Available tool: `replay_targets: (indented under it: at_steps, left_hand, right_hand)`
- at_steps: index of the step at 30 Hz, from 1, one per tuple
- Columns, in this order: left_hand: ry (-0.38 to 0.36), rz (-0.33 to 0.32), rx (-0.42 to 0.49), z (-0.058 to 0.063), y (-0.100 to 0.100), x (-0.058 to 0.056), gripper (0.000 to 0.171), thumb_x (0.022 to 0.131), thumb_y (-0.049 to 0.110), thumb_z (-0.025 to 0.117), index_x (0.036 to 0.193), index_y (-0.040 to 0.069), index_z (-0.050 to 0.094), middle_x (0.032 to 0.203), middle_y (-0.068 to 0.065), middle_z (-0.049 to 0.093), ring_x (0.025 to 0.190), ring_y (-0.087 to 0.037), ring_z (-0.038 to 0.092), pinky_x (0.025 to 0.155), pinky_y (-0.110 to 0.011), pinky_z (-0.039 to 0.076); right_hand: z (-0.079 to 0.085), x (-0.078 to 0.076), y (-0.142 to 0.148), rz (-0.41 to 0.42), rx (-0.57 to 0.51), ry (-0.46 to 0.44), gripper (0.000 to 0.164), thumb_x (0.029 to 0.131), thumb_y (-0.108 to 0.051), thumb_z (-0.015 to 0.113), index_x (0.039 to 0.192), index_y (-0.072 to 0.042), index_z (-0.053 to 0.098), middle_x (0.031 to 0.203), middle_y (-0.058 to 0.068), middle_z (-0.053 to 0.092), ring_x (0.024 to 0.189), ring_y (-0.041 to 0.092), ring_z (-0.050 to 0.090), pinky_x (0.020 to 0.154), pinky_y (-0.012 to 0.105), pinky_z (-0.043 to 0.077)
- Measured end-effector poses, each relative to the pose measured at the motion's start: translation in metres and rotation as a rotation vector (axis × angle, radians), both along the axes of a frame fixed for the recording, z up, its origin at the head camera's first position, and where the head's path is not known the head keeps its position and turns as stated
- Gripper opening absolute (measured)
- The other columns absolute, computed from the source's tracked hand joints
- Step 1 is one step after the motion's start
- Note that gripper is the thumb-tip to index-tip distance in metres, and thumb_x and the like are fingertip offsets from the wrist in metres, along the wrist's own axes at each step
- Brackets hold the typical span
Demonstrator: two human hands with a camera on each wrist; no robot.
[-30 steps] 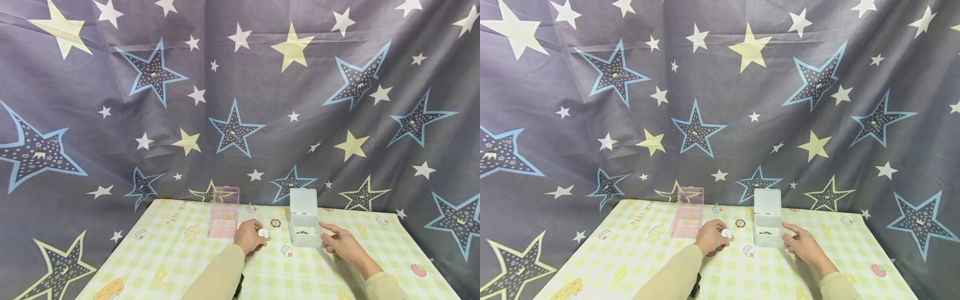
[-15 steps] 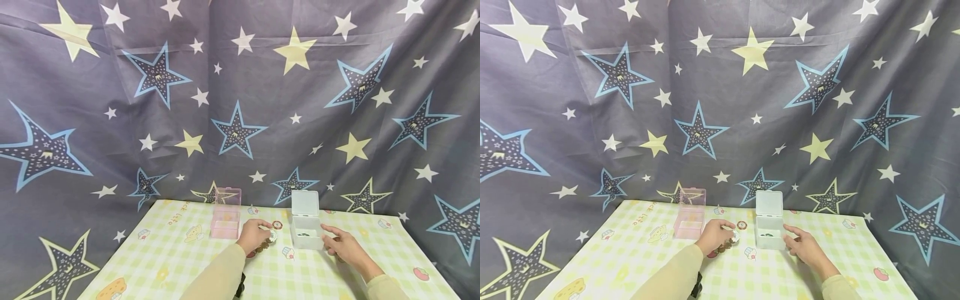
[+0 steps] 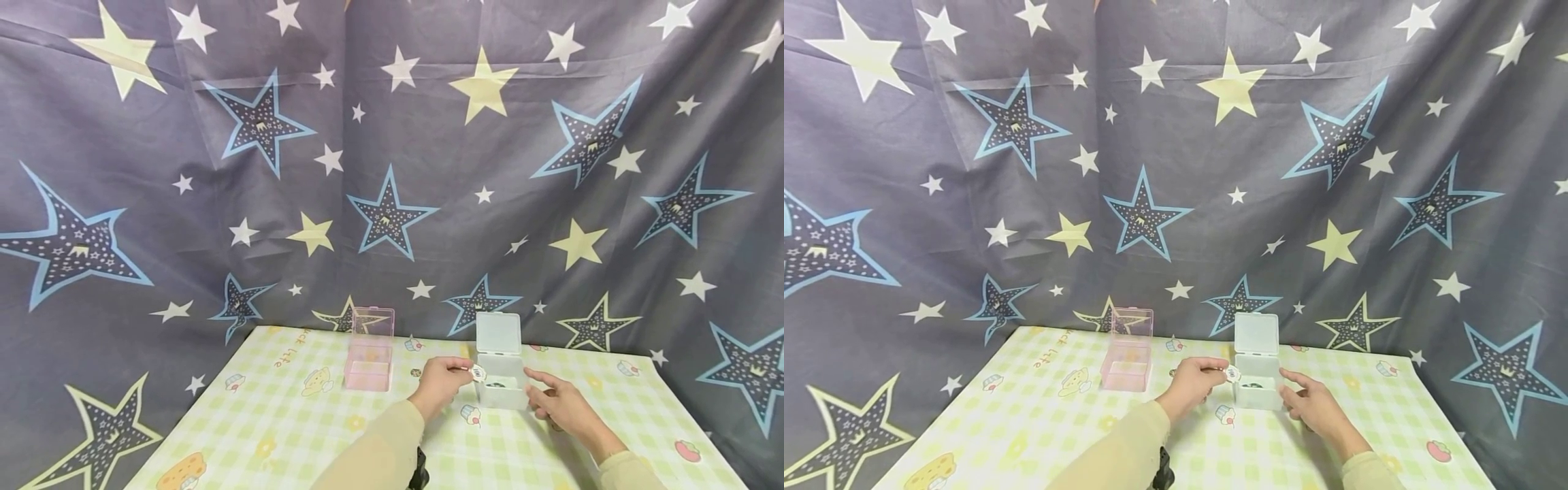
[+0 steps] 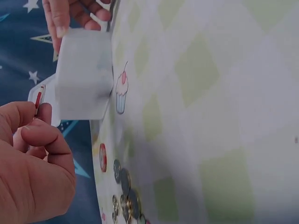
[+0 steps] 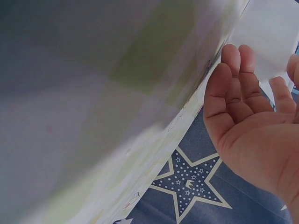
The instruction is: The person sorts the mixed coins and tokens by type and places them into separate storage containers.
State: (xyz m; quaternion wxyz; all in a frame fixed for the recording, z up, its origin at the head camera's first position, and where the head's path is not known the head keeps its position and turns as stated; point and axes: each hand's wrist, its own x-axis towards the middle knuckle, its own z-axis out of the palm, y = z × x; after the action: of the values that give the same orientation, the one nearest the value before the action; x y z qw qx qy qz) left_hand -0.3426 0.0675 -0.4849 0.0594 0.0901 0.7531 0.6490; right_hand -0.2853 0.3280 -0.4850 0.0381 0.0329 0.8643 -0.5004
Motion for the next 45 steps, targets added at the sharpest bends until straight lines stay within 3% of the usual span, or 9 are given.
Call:
replay_targets:
  at_steps: [6,16,45]
  left_hand:
    - [0.041,0.005,-0.009,0.002,0.005,0.007,0.023,0.089,0.004,0.076,0.111,0.009,0.083,0.096,-0.001,0.080,0.074,-0.007,0.060,0.061,-0.021,0.046]
    - [0.060,0.016,-0.018,-0.002,0.013,0.006,0.021,0.088,0.003,0.078,0.109,0.006,0.083,0.102,-0.002,0.081,0.088,-0.004,0.068,0.085,-0.025,0.059]
    - [0.044,0.021,-0.018,0.001,0.017,0.012,0.021,0.091,0.005,0.079,0.112,0.004,0.083,0.099,0.001,0.080,0.084,-0.003,0.065,0.075,-0.021,0.055]
  right_hand:
    - [-0.001,-0.002,0.002,0.010,-0.002,-0.014,0.062,0.111,-0.031,0.060,0.164,-0.007,0.040,0.100,0.012,0.074,0.067,0.016,0.056,0.053,0.027,0.042]
    - [0.000,0.000,0.001,0.003,-0.029,-0.036,0.063,0.110,-0.032,0.061,0.165,-0.009,0.040,0.100,0.012,0.074,0.066,0.015,0.053,0.052,0.026,0.041]
    - [-0.001,-0.001,-0.001,-0.009,0.009,0.000,0.063,0.110,-0.032,0.063,0.163,-0.006,0.042,0.097,0.011,0.075,0.068,0.016,0.059,0.052,0.026,0.043]
